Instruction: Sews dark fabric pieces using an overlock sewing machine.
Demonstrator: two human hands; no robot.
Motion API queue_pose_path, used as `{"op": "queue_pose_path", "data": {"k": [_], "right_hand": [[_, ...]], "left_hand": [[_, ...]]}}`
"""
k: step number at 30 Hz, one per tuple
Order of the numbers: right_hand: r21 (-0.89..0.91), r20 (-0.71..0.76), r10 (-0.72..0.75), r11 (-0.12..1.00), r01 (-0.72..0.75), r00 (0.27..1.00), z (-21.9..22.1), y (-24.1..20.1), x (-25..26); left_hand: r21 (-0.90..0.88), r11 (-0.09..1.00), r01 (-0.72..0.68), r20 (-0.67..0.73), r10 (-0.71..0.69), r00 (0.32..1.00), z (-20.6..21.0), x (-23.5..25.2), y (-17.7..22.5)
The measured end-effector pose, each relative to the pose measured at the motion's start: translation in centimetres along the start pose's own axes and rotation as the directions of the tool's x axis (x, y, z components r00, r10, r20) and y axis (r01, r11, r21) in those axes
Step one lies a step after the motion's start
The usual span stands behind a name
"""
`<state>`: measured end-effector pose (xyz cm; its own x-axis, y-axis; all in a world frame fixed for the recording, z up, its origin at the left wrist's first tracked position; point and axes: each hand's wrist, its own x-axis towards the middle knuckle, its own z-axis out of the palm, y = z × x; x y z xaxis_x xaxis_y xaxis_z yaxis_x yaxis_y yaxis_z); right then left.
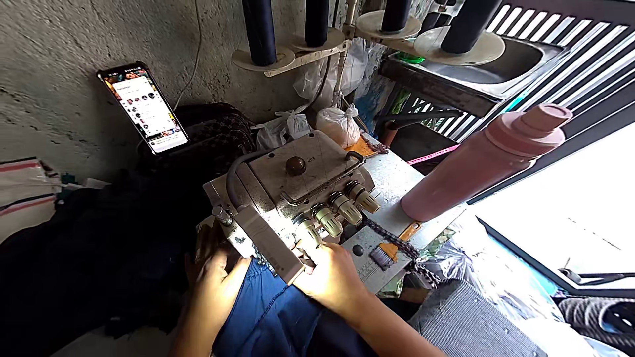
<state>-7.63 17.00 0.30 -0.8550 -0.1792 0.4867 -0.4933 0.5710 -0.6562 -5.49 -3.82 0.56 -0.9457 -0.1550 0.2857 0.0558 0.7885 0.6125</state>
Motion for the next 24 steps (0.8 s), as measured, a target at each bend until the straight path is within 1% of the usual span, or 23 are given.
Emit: {"op": "queue_pose_path", "data": {"k": [2,3,6,8,9,10,11,12,13,14,15,16,17,18,19,20,21,22,24], "right_hand": [[0.002,0.007,0.003,1.000,-0.003,1.000,0.0,0.1,0.0],[0.001,0.007,0.002,1.000,-0.002,1.000,0.0,0.2,-0.1],[0.001,0.025,0.014,1.000,-0.014,1.000,0.0,0.2,0.0],[-0.004,0.037,0.019,1.000,-0.019,0.999,0.0,0.3,0.0],[-0.007,0.040,0.020,1.000,-0.019,0.999,0.0,0.4,0.0],[-0.006,0.043,0.020,1.000,-0.020,0.999,0.0,0.4,-0.1],[-0.007,0.050,0.023,1.000,-0.023,0.998,0.0,0.4,-0.1],[-0.011,0.056,0.025,1.000,-0.024,0.998,0.0,0.4,-0.1],[-0.010,0.055,0.021,1.000,-0.021,0.998,0.0,0.5,-0.1],[-0.004,0.053,0.017,1.000,-0.017,0.998,0.1,0.6,-0.1],[0.006,0.054,0.016,1.000,-0.016,0.998,0.1,0.7,-0.1],[0.020,0.060,0.019,1.000,-0.020,0.998,0.2,0.8,-0.1],[0.033,0.071,0.021,0.999,-0.023,0.997,0.2,0.9,-0.1],[0.050,0.087,0.019,0.998,-0.023,0.996,0.1,1.1,-0.1],[0.069,0.103,0.013,0.997,-0.020,0.995,0.1,1.3,-0.1],[0.096,0.121,0.005,0.995,-0.017,0.993,-0.1,1.5,-0.1],[0.125,0.126,-0.008,0.992,-0.008,0.992,-0.3,1.8,-0.3],[0.144,0.114,-0.031,0.989,0.015,0.993,-0.7,1.9,-0.7],[0.145,0.007,-0.123,0.982,0.121,0.992,-1.7,1.4,-1.5]], "left_hand": [[0.048,0.998,-0.037,-0.099,0.042,0.994,0.2,0.4,0.4],[0.077,0.996,-0.043,-0.124,0.052,0.991,0.3,0.4,0.7],[0.220,0.972,-0.077,-0.134,0.108,0.985,0.4,0.1,1.7],[0.328,0.944,-0.047,-0.140,0.097,0.985,0.6,-0.2,2.5],[0.359,0.933,-0.027,-0.167,0.093,0.982,0.7,-0.4,2.7],[0.360,0.933,-0.009,-0.216,0.093,0.972,0.9,-0.6,2.8],[0.315,0.949,0.003,-0.281,0.090,0.955,1.1,-0.8,2.7],[0.206,0.978,0.018,-0.329,0.052,0.943,1.1,-1.0,2.7],[0.034,0.999,0.033,-0.346,-0.019,0.938,1.1,-1.2,2.6],[-0.147,0.988,0.037,-0.334,-0.085,0.939,0.9,-1.2,2.5],[-0.292,0.956,0.017,-0.301,-0.108,0.947,0.8,-1.2,2.3],[-0.387,0.922,-0.016,-0.271,-0.097,0.958,0.8,-1.2,2.3],[-0.366,0.930,-0.036,-0.263,-0.066,0.963,0.9,-1.2,2.5],[-0.241,0.970,-0.035,-0.258,-0.029,0.966,1.0,-1.3,2.8],[-0.079,0.996,-0.039,-0.251,0.018,0.968,1.0,-1.5,3.2],[0.068,0.996,-0.057,-0.219,0.071,0.973,0.9,-1.6,3.6],[0.156,0.985,-0.070,-0.148,0.093,0.985,0.6,-1.6,3.8],[0.185,0.979,-0.080,-0.051,0.091,0.995,-0.1,-1.5,3.8],[0.146,0.984,-0.101,0.125,0.083,0.989,-1.8,-0.4,3.3]]}}
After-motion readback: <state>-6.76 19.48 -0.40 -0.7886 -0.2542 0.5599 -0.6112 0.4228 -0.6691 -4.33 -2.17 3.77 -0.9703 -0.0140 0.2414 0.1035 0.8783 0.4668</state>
